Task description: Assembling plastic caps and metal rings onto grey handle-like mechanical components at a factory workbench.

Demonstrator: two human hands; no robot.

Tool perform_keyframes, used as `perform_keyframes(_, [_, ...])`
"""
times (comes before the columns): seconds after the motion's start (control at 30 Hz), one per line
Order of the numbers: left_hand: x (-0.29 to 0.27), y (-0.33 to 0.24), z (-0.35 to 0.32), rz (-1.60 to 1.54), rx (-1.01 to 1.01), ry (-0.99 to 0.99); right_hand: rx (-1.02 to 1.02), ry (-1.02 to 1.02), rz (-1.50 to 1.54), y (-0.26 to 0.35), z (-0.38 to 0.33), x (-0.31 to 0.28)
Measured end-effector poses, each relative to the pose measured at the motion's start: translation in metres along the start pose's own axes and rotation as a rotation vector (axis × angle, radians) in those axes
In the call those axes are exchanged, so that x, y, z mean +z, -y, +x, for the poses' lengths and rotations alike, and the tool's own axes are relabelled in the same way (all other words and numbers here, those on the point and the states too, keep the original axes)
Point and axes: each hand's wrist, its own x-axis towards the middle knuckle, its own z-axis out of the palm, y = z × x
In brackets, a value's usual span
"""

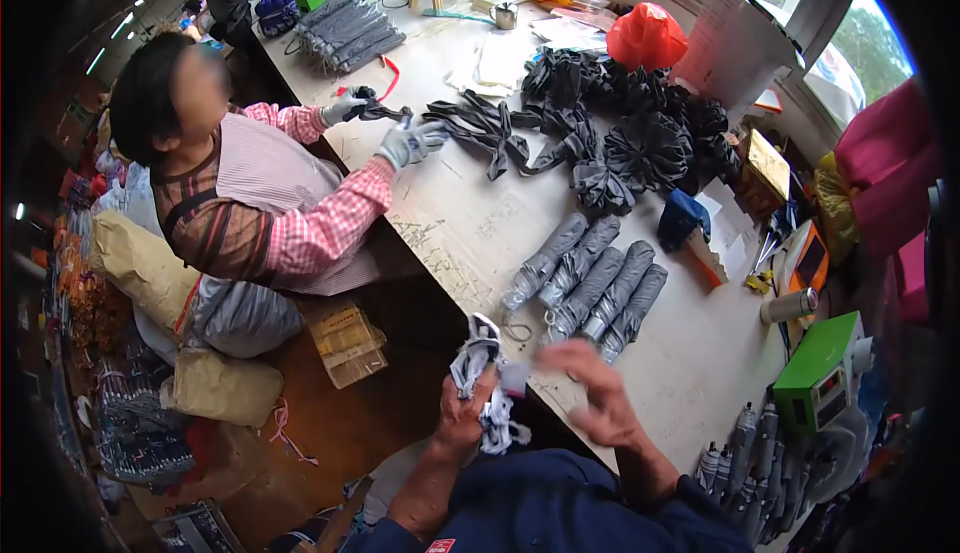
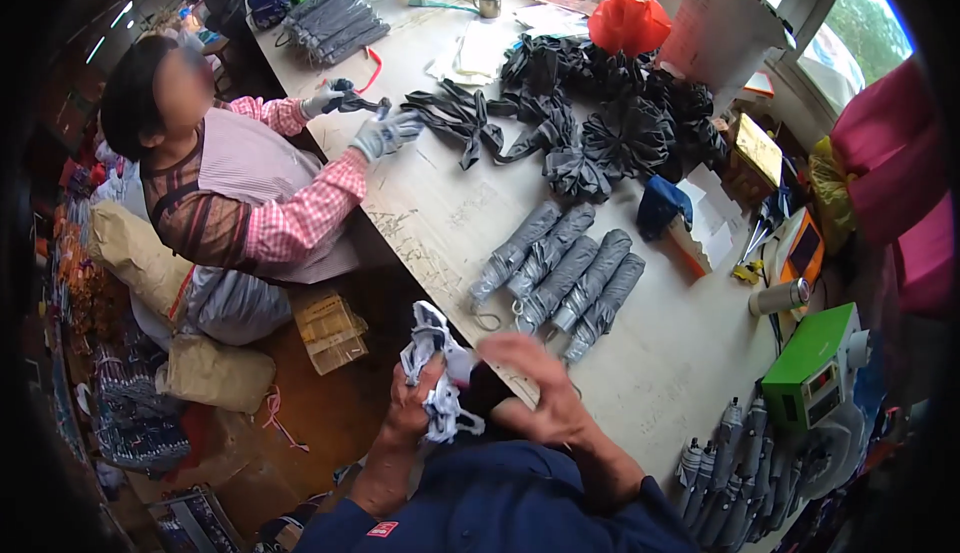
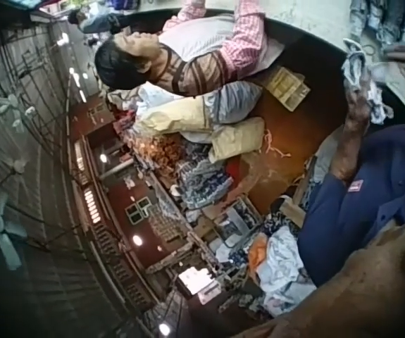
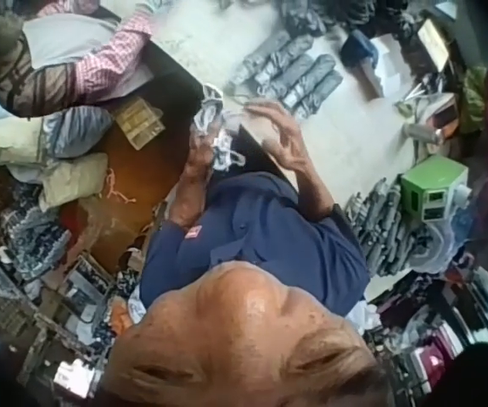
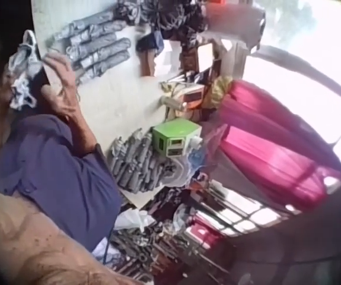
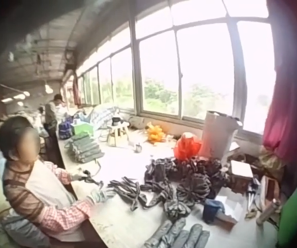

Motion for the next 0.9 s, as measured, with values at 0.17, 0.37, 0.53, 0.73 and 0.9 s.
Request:
perform_keyframes(0.17, [-0.016, -0.046, 0.068, -0.869, -0.293, 0.068, 0.148, 0.114, 0.473, -0.069, -0.012, -0.01])
perform_keyframes(0.37, [0.01, -0.038, 0.112, -0.117, 0.045, 0.005, 0.436, -0.252, 0.112, -0.021, -0.061, -0.041])
perform_keyframes(0.53, [0.03, -0.096, 0.158, -1.153, 0.178, 0.498, -0.202, -0.606, -0.255, -0.021, -0.067, -0.085])
perform_keyframes(0.73, [0.056, -0.082, 0.193, -1.199, 0.011, 1.004, 0.003, -0.825, -0.218, -0.031, -0.04, -0.09])
perform_keyframes(0.9, [0.079, -0.036, 0.287, -1.164, 0.195, 0.704, 0.215, -1.267, -0.491, -0.068, -0.042, -0.092])
